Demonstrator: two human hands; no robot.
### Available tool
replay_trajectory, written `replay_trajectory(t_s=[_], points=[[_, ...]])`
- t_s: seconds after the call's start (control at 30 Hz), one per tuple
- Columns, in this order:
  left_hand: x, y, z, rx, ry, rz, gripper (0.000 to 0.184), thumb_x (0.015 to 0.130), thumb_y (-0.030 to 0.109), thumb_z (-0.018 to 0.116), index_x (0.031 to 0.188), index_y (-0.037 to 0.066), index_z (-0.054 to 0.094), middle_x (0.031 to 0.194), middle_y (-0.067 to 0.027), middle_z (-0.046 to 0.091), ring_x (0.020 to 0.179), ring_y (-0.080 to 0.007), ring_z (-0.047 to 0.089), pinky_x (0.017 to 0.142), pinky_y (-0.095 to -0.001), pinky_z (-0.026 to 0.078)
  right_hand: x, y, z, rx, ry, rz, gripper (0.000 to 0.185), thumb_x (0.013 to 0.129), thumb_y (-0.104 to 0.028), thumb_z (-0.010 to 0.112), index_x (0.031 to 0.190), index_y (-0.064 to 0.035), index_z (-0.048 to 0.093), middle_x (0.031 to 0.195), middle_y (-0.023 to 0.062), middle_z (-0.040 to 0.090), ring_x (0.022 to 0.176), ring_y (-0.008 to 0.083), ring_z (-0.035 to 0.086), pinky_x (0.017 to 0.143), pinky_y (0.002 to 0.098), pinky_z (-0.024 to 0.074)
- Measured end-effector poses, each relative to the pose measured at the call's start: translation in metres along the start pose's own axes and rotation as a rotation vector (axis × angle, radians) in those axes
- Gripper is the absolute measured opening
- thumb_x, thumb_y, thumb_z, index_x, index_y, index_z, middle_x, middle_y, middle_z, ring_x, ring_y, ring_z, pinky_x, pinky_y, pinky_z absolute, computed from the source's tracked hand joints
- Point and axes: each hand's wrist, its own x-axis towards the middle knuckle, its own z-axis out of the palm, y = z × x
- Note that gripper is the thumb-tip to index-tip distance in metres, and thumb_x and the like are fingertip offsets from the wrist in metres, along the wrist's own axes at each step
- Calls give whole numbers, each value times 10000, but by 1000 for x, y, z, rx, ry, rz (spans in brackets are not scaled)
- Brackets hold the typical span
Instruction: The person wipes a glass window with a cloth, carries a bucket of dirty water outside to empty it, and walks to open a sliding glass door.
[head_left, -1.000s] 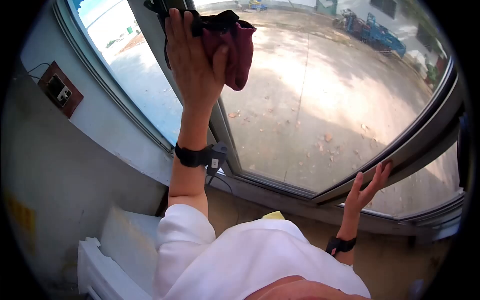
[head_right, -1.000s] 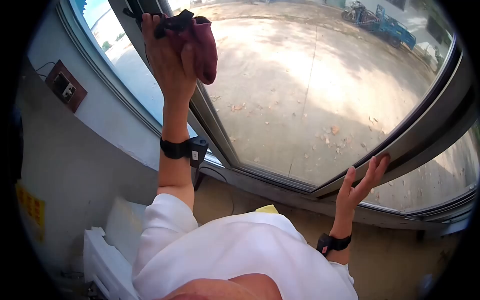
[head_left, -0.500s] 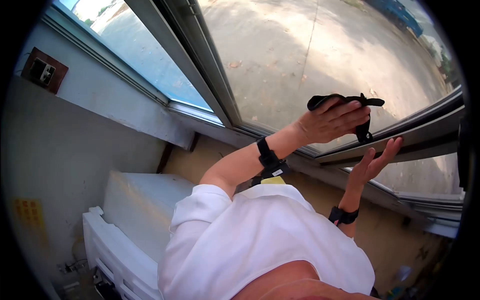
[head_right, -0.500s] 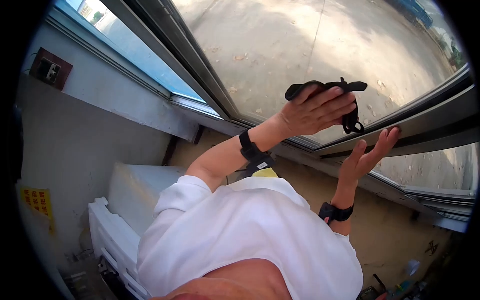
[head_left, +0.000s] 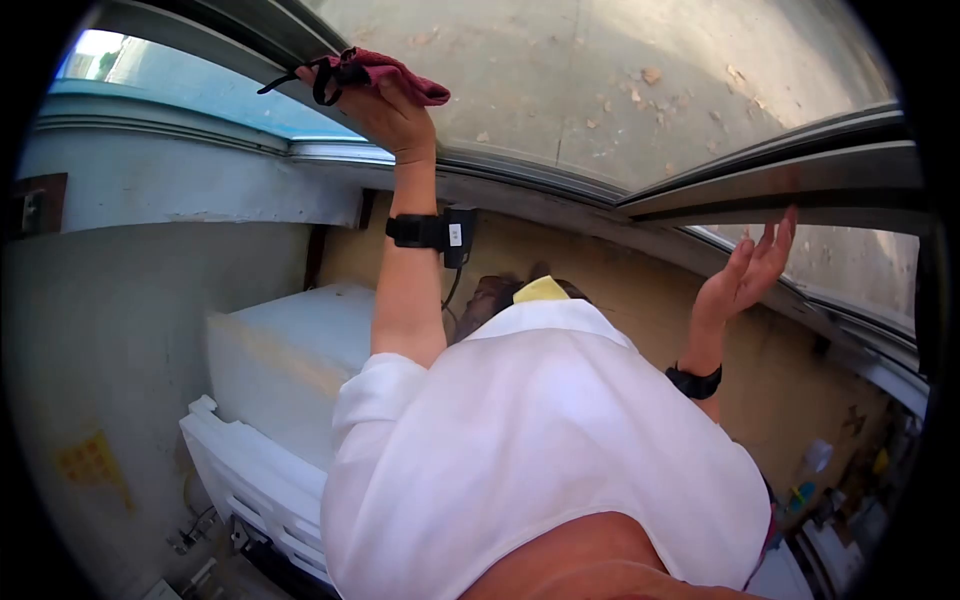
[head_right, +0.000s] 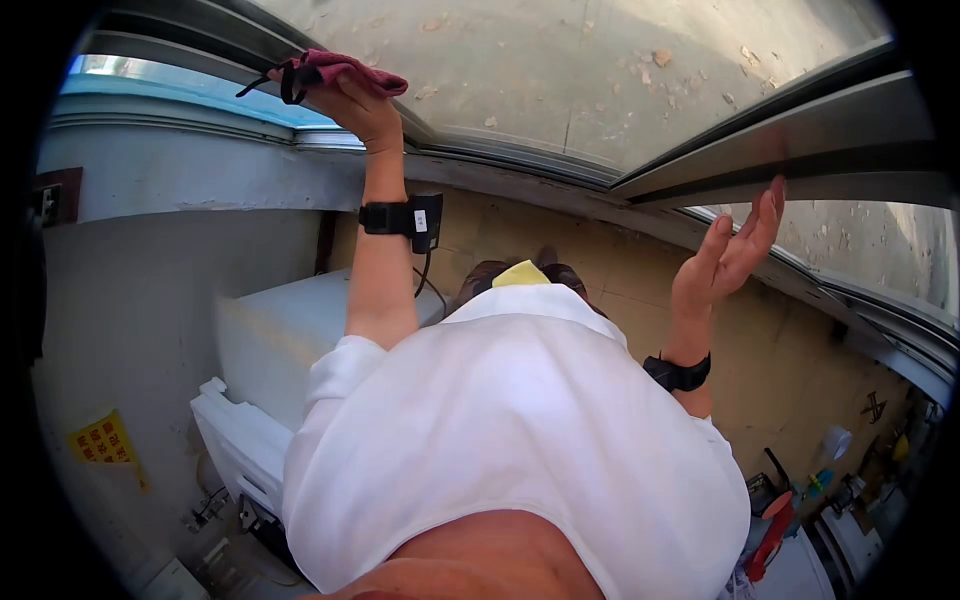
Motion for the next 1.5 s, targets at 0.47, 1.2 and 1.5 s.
replay_trajectory(t_s=[0.47, 1.2, 1.5], points=[[-94, 23, 22, -568, 190, -1140, 448, 949, 301, 317, 1265, -9, 249, 1230, -150, 372, 1064, -205, 400, 940, -280, 291, -52, -21, 0, 6, 8, 411, 408, 899, -147, 423, 1268, -3, 326, 1340, 95, 338, 1245, 192, 292, 1021, 336, 233], [-144, 27, 55, -338, 373, -1094, 507, 932, 362, 247, 1284, -1, 283, 1310, -153, 336, 1117, -242, 406, 940, -341, 316, -93, 28, -148, 33, 66, 665, 374, 904, -126, 421, 1263, -35, 366, 1277, 78, 427, 1120, 135, 411, 939, 271, 315], [-55, 241, 85, 19, -20, 450, 576, 906, 374, 325, 1332, -1, 227, 1357, -218, 267, 1266, -385, 219, 1020, -473, 139, -63, 29, -177, 36, 82, 637, 372, 891, -90, 427, 1256, -41, 379, 1262, 77, 446, 1165, 145, 397, 942, 271, 313]])
